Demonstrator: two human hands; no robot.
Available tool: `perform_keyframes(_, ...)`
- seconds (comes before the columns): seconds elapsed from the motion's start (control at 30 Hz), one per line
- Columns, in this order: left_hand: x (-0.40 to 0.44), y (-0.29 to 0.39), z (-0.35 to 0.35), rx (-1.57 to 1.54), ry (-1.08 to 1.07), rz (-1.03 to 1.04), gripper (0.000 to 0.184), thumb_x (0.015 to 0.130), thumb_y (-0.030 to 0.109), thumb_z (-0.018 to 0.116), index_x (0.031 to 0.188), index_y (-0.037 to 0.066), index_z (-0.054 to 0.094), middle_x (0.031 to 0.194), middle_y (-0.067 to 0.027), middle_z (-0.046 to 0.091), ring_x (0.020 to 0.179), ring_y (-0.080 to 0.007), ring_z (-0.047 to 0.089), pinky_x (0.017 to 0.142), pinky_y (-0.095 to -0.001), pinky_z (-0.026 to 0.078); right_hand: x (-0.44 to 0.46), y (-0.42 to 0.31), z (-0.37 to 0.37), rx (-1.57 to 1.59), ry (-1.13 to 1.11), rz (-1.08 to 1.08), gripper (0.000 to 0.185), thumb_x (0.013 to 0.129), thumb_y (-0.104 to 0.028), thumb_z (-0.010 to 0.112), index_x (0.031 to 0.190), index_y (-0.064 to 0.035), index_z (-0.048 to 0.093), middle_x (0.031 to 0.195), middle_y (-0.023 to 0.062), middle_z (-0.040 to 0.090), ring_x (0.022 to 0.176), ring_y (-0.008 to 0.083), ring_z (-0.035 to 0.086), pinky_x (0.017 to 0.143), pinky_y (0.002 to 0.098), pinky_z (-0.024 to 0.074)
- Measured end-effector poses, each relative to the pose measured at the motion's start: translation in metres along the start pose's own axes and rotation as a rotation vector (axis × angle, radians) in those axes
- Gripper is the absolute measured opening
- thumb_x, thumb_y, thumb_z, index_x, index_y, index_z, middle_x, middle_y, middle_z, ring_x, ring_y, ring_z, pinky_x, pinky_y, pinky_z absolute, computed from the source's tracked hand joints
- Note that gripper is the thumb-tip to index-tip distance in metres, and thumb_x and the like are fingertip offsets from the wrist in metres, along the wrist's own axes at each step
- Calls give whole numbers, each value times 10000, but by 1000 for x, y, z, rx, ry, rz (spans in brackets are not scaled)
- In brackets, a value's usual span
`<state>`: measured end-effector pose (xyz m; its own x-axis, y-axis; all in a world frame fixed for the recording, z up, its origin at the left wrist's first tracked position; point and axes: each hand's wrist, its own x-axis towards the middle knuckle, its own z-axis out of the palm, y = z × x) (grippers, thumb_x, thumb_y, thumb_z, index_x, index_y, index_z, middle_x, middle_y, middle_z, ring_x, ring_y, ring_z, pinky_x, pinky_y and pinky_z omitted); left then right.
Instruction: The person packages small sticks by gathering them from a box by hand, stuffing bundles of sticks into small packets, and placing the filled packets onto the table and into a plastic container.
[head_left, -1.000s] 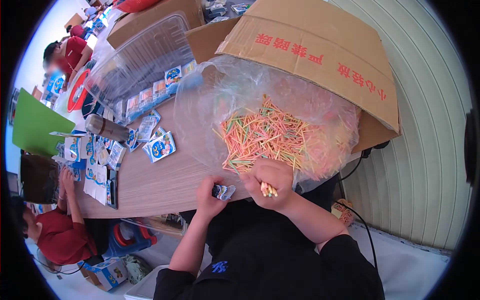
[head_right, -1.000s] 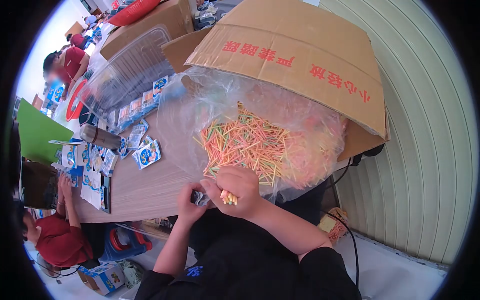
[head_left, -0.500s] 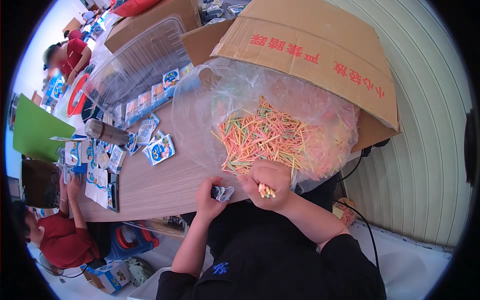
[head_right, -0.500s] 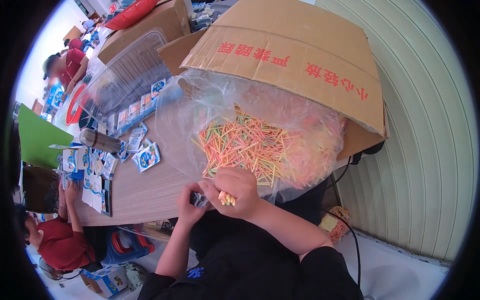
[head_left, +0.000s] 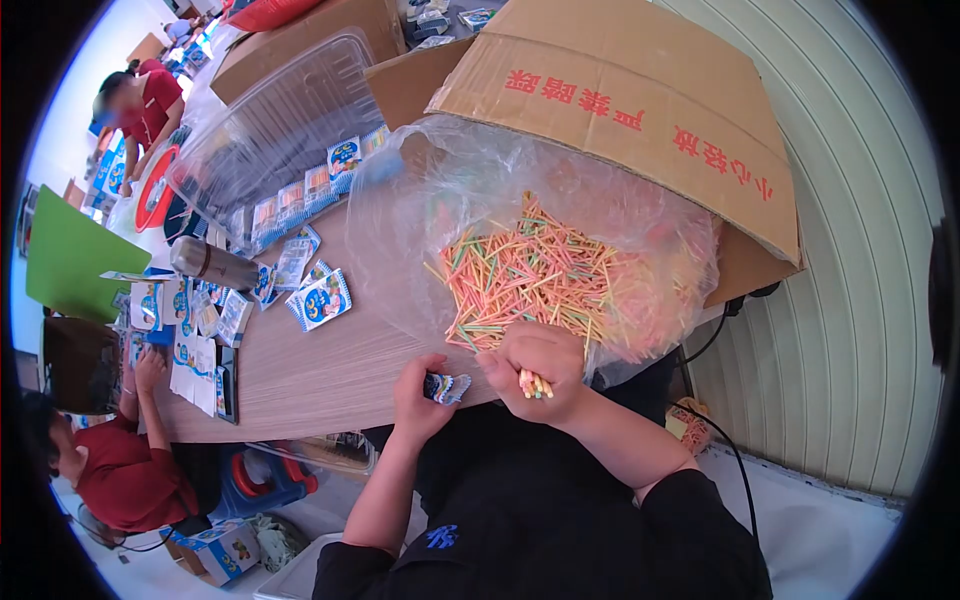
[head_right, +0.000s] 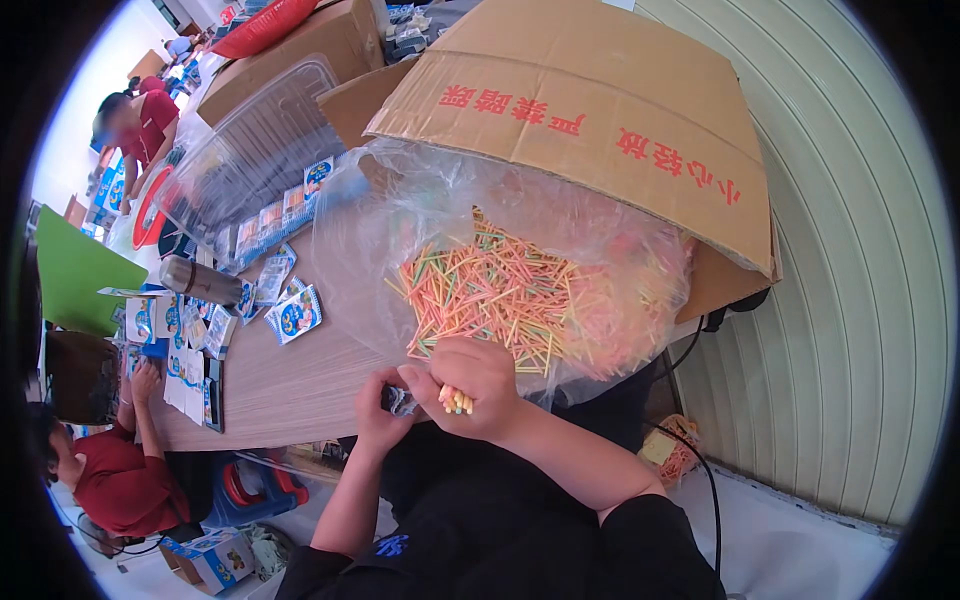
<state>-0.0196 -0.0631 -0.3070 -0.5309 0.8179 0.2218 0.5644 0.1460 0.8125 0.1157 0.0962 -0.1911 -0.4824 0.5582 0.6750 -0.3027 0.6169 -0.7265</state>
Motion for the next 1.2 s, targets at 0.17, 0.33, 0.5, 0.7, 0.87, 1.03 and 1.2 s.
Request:
perform_keyframes(0.17, 2, 0, 1, 12, 21, 51, 461, 674, 62, 844, 1060, 47, 591, 847, -73, 639, 759, -203, 637, 693, -318, 516, 1, 1, 0, -21, 5, 4, 361, 843, -11, 699, 580, -40, 453, 532, 52, 484, 441, 171, 446, 428, 297, 332)
perform_keyframes(0.33, 2, 1, 0, 41, 5, 33, 461, 672, 51, 841, 1058, 52, 588, 823, -59, 626, 737, -183, 626, 674, -305, 506, -4, 33, -4, 650, -2, 1064, 156, 956, -102, 589, 833, -11, 619, 734, 70, 657, 595, 167, 611, 518, 284, 485)
perform_keyframes(0.5, 3, 0, 0, 44, 17, 55, 458, 667, 44, 831, 1061, 53, 597, 819, -55, 619, 731, -182, 624, 670, -303, 503, -3, 78, -15, 1102, 213, 1381, 328, 1002, -120, 481, 1286, 33, 540, 1150, 183, 670, 1003, 262, 690, 839, 356, 593)
perform_keyframes(0.7, 3, 2, 0, 58, 29, 92, 460, 663, 54, 833, 1064, 52, 608, 809, -53, 621, 720, -189, 626, 663, -302, 501, -4, 76, -28, 1194, 142, 1247, 531, 954, -3, 422, 1469, 65, 315, 1420, 306, 476, 1284, 415, 536, 1100, 465, 465)
perform_keyframes(0.87, 2, 1, 0, 47, 18, 72, 463, 663, 57, 831, 1071, 50, 611, 813, -57, 627, 725, -194, 634, 666, -305, 505, -6, 76, -29, 1149, 34, 1192, 553, 946, 9, 408, 1488, 58, 308, 1448, 308, 449, 1323, 428, 497, 1094, 492, 462)
perform_keyframes(1.03, 2, 2, -1, 33, -18, 2, 444, 665, 77, 832, 1059, 53, 628, 875, -90, 640, 806, -272, 646, 722, -361, 519, -5, 70, -30, 1107, -14, 1163, 565, 933, 34, 394, 1491, 52, 310, 1448, 298, 457, 1316, 414, 511, 1091, 493, 468)
perform_keyframes(1.2, 2, 2, -1, 15, -17, -4, 431, 666, 75, 828, 1046, 50, 628, 875, -90, 639, 803, -271, 645, 718, -362, 518, -4, 71, -26, 940, 18, 1170, 567, 933, 37, 414, 1491, 51, 317, 1431, 276, 490, 1291, 385, 544, 1068, 471, 487)
